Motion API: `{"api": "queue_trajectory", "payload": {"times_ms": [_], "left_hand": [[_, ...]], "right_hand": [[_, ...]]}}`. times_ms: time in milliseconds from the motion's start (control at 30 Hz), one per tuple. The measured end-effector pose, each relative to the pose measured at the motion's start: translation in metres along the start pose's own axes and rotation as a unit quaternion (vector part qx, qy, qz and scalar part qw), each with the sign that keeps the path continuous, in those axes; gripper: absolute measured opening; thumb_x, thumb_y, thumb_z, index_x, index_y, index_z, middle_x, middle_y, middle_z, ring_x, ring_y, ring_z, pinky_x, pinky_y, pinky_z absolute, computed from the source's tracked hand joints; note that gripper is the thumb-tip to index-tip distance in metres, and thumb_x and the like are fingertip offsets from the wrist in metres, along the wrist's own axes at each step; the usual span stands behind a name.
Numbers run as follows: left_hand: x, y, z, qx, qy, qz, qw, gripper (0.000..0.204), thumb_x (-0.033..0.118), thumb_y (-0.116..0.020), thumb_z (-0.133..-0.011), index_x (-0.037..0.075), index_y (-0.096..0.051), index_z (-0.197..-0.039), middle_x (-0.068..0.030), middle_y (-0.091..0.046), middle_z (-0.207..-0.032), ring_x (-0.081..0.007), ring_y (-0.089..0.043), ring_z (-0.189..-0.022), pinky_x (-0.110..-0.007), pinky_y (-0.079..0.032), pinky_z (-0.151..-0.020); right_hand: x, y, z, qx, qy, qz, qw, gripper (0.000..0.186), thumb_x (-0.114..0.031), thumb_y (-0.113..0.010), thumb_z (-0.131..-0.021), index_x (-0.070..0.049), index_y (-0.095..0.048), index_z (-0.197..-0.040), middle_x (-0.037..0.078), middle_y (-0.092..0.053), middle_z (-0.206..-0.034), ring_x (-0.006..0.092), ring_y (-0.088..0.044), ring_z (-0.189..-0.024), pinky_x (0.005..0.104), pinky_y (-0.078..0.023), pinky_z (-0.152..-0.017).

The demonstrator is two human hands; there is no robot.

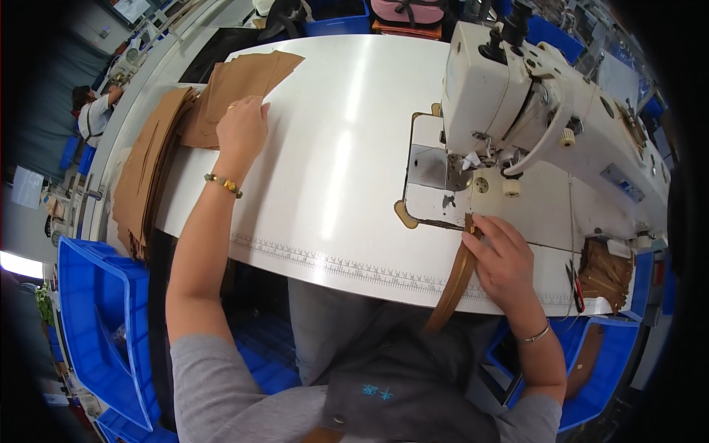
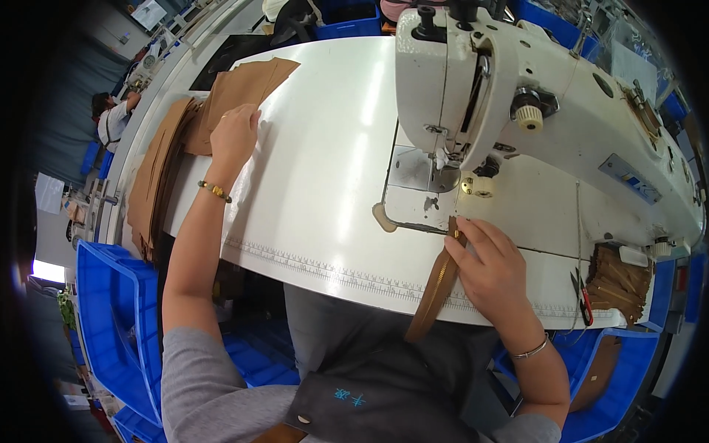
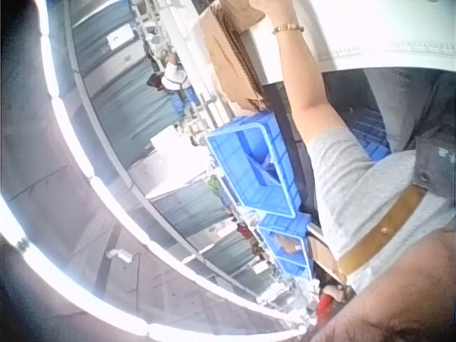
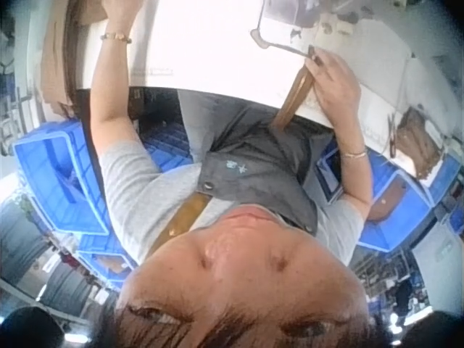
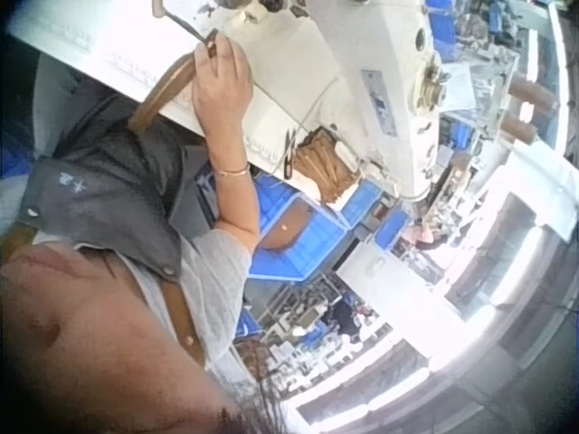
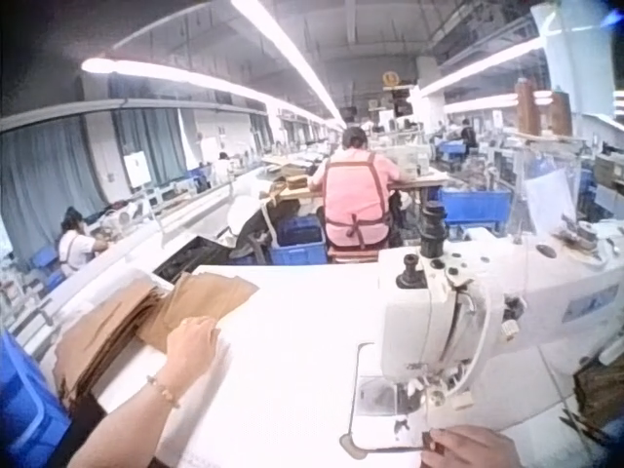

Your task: Use an industrial sewing machine to sew a zipper onto leather panels for a bag.

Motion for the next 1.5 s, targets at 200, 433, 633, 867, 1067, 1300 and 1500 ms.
{"api": "queue_trajectory", "payload": {"times_ms": [200, 433, 633, 867, 1067, 1300, 1500], "left_hand": [[-0.034, -0.030, -0.032, -0.100, 0.115, -0.069, 0.986, 0.022, 0.020, -0.062, -0.098, 0.003, -0.075, -0.095, -0.0181, -0.076, -0.104, -0.0412, -0.072, -0.099, -0.051, -0.058, -0.086], [-0.061, -0.023, -0.047, -0.077, 0.112, -0.038, 0.990, 0.021, 0.015, -0.063, -0.094, 0.005, -0.079, -0.101, -0.0209, -0.076, -0.103, -0.0407, -0.073, -0.098, -0.048, -0.058, -0.087], [-0.096, -0.011, -0.051, -0.016, 0.142, 0.103, 0.984, 0.023, 0.018, -0.067, -0.097, 0.005, -0.080, -0.112, -0.0178, -0.078, -0.101, -0.0309, -0.076, -0.096, -0.040, -0.059, -0.085], [-0.126, -0.038, -0.038, -0.124, 0.303, 0.352, 0.877, 0.025, 0.016, -0.064, -0.104, 0.004, -0.076, -0.123, -0.0042, -0.076, -0.101, -0.0142, -0.072, -0.088, -0.033, -0.062, -0.084], [-0.131, -0.023, -0.040, -0.093, 0.300, 0.296, 0.902, 0.029, 0.026, -0.072, -0.100, 0.006, -0.076, -0.121, -0.0035, -0.077, -0.111, -0.0173, -0.073, -0.095, -0.034, -0.060, -0.080], [-0.117, -0.011, -0.031, -0.041, 0.262, 0.022, 0.964, 0.029, 0.038, -0.082, -0.088, 0.015, -0.081, -0.107, -0.0046, -0.079, -0.106, -0.0264, -0.075, -0.100, -0.043, -0.059, -0.085], [-0.101, 0.006, -0.038, 0.041, 0.227, 0.039, 0.972, 0.032, 0.040, -0.082, -0.089, 0.011, -0.081, -0.103, -0.0049, -0.079, -0.099, -0.0226, -0.076, -0.090, -0.040, -0.058, -0.081]], "right_hand": [[0.002, -0.001, -0.001, -0.024, -0.005, -0.011, 1.000, 0.034, -0.003, -0.072, -0.073, -0.007, -0.078, -0.106, 0.013, -0.073, -0.122, 0.0322, -0.067, -0.115, 0.0437, -0.057, -0.094], [0.003, -0.002, 0.000, -0.031, 0.003, -0.009, 0.999, 0.036, -0.002, -0.071, -0.073, -0.007, -0.078, -0.108, 0.012, -0.073, -0.122, 0.0319, -0.067, -0.115, 0.0434, -0.057, -0.093], [0.001, -0.002, 0.000, -0.019, 0.005, -0.011, 1.000, 0.037, -0.001, -0.071, -0.071, -0.007, -0.078, -0.107, 0.012, -0.073, -0.120, 0.0315, -0.068, -0.113, 0.0428, -0.058, -0.092], [0.001, -0.001, 0.000, -0.015, 0.006, -0.008, 1.000, 0.036, 0.000, -0.072, -0.071, -0.006, -0.077, -0.106, 0.012, -0.073, -0.119, 0.0307, -0.069, -0.111, 0.0406, -0.058, -0.091], [0.001, -0.002, -0.001, -0.016, 0.004, -0.014, 1.000, 0.034, -0.001, -0.072, -0.072, -0.006, -0.077, -0.105, 0.011, -0.073, -0.118, 0.0309, -0.069, -0.110, 0.0406, -0.059, -0.090], [0.002, -0.001, 0.000, -0.024, -0.003, -0.015, 1.000, 0.035, -0.002, -0.073, -0.073, -0.007, -0.077, -0.107, 0.012, -0.073, -0.121, 0.0320, -0.069, -0.109, 0.0411, -0.058, -0.088], [0.002, -0.001, -0.001, -0.017, 0.007, -0.016, 1.000, 0.036, -0.002, -0.072, -0.072, -0.008, -0.077, -0.108, 0.012, -0.072, -0.122, 0.0315, -0.069, -0.108, 0.0400, -0.059, -0.086]]}}
Point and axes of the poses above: each hand's wrist, its own z-axis away from the middle knuckle, its own y-axis out of the back of the hand, x = y × z, the point moved 4 cm from there along -z, towards the middle knuckle
